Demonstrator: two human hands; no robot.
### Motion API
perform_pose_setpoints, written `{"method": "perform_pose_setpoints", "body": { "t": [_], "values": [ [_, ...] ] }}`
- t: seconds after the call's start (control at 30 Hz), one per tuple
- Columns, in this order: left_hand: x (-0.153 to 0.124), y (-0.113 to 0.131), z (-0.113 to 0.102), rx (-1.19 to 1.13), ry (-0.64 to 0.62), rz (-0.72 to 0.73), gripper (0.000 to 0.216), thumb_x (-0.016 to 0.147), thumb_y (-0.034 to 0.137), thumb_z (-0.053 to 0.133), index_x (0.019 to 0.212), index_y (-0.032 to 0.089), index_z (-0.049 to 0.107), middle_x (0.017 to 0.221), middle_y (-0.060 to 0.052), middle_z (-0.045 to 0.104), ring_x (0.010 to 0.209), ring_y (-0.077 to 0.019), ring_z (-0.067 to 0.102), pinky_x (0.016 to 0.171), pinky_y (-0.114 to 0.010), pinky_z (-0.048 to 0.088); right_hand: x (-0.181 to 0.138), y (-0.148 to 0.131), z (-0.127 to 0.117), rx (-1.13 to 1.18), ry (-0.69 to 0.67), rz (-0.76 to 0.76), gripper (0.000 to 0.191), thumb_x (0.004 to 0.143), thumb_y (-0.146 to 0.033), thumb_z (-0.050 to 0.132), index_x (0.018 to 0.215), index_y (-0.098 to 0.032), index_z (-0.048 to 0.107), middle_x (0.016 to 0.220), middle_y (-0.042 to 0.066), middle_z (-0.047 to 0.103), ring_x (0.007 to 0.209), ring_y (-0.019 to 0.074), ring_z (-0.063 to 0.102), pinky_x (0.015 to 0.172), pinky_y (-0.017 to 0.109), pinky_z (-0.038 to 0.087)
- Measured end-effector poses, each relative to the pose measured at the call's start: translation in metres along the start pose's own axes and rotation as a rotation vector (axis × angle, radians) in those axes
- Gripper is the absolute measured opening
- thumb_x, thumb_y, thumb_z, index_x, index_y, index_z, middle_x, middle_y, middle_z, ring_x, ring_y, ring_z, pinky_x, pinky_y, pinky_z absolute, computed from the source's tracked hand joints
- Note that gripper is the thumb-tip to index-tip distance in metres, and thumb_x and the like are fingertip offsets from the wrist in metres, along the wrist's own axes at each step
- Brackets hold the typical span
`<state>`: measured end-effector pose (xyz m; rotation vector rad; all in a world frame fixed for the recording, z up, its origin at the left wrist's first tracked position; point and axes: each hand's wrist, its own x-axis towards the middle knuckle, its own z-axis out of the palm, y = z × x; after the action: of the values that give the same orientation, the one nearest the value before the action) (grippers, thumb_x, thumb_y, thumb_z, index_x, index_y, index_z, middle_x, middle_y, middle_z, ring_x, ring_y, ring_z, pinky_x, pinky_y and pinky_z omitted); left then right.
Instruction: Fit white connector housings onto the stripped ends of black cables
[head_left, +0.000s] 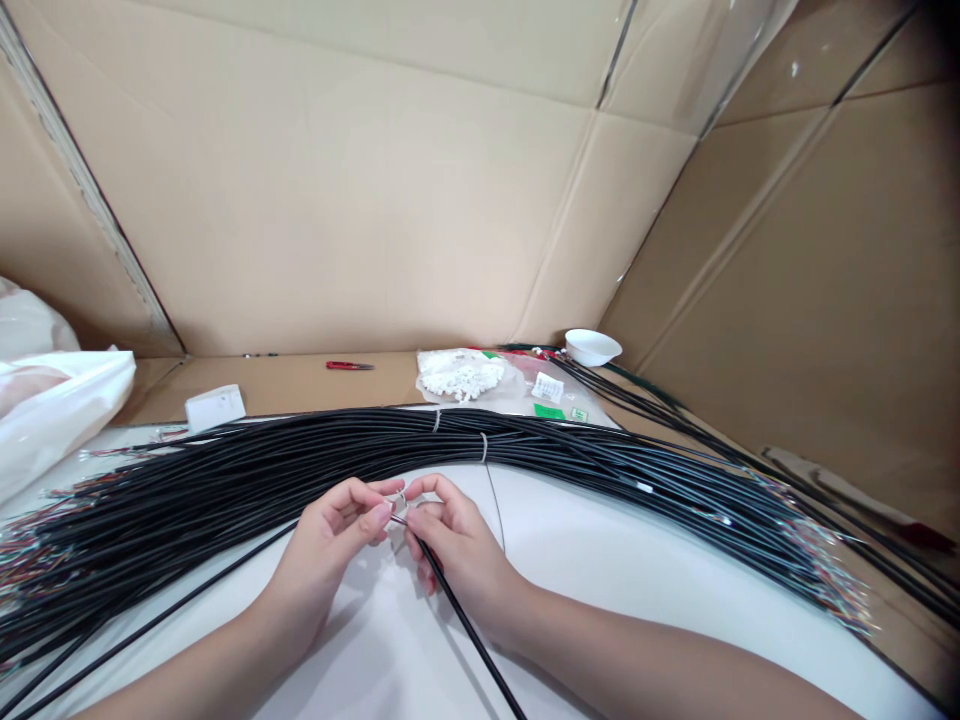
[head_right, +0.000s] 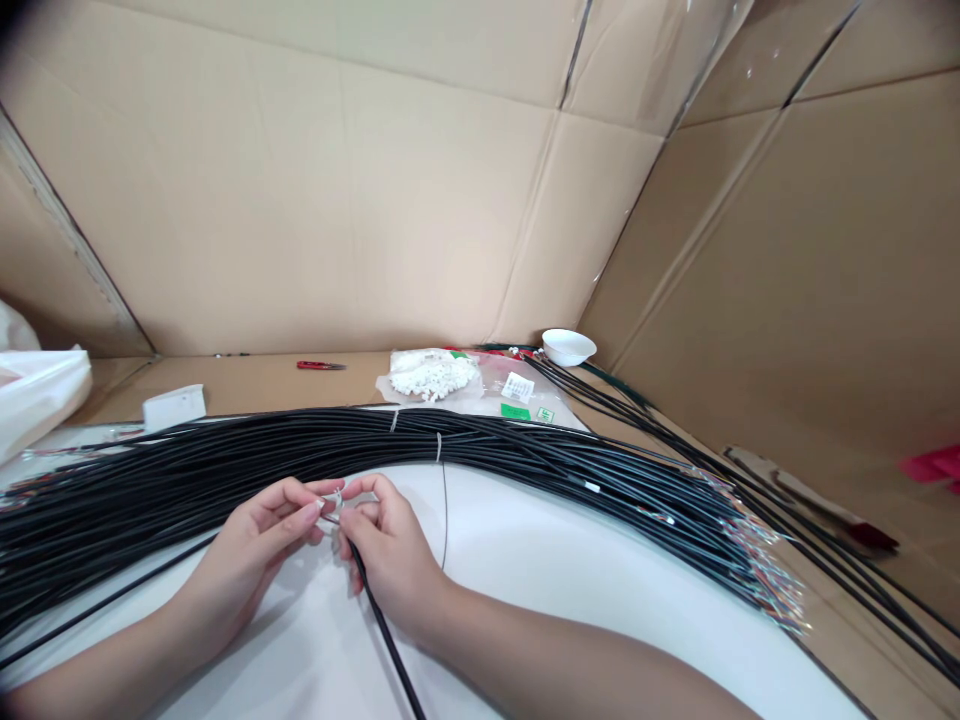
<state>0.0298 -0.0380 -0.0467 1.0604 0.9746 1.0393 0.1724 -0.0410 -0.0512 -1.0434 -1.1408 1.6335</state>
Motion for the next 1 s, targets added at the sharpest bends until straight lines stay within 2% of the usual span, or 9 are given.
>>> {"method": "perform_pose_setpoints", "body": {
  "t": [0.33,0.6,0.77,1.0],
  "values": [
    [0.0021,-0.0016,-0.0004,0.016,-0.022,0.000,0.014,0.075,0.024,0.060,0.063,0.018,0.055,0.092,-0.005,0.066,0.101,-0.0227,0.052,0.080,-0.030,0.038,-0.0015,-0.0031,-0.0015,-0.088,0.040,-0.082,0.014,0.079,-0.031,0.047,0.082,-0.018,0.044,0.042,-0.010,0.040,0.034,0.0042,0.034,0.034,0.014,0.026],
    [0.0020,-0.0026,-0.0006,0.025,-0.023,-0.017,0.016,0.074,0.025,0.060,0.062,0.018,0.054,0.078,-0.002,0.066,0.086,-0.0182,0.055,0.075,-0.027,0.038,-0.0020,-0.0019,-0.0024,-0.141,0.065,-0.120,0.013,0.080,-0.029,0.046,0.083,-0.017,0.047,0.044,-0.009,0.040,0.037,0.0045,0.031,0.036,0.015,0.022],
    [0.0024,-0.0041,-0.0021,0.039,-0.022,-0.027,0.012,0.074,0.027,0.060,0.067,0.018,0.057,0.070,0.000,0.063,0.072,-0.0148,0.054,0.070,-0.026,0.039,-0.0022,-0.0014,-0.0031,-0.149,0.033,-0.151,0.016,0.081,-0.032,0.045,0.083,-0.017,0.047,0.045,-0.009,0.038,0.038,0.0049,0.032,0.037,0.016,0.023],
    [0.0019,0.0007,0.0004,0.041,-0.061,-0.028,0.010,0.077,0.028,0.055,0.071,0.020,0.054,0.073,-0.002,0.067,0.075,-0.0172,0.057,0.072,-0.028,0.039,-0.0047,-0.0017,-0.0026,-0.172,-0.004,-0.166,0.015,0.083,-0.032,0.044,0.081,-0.017,0.049,0.048,-0.008,0.038,0.042,0.0053,0.032,0.041,0.017,0.024]
  ]
}}
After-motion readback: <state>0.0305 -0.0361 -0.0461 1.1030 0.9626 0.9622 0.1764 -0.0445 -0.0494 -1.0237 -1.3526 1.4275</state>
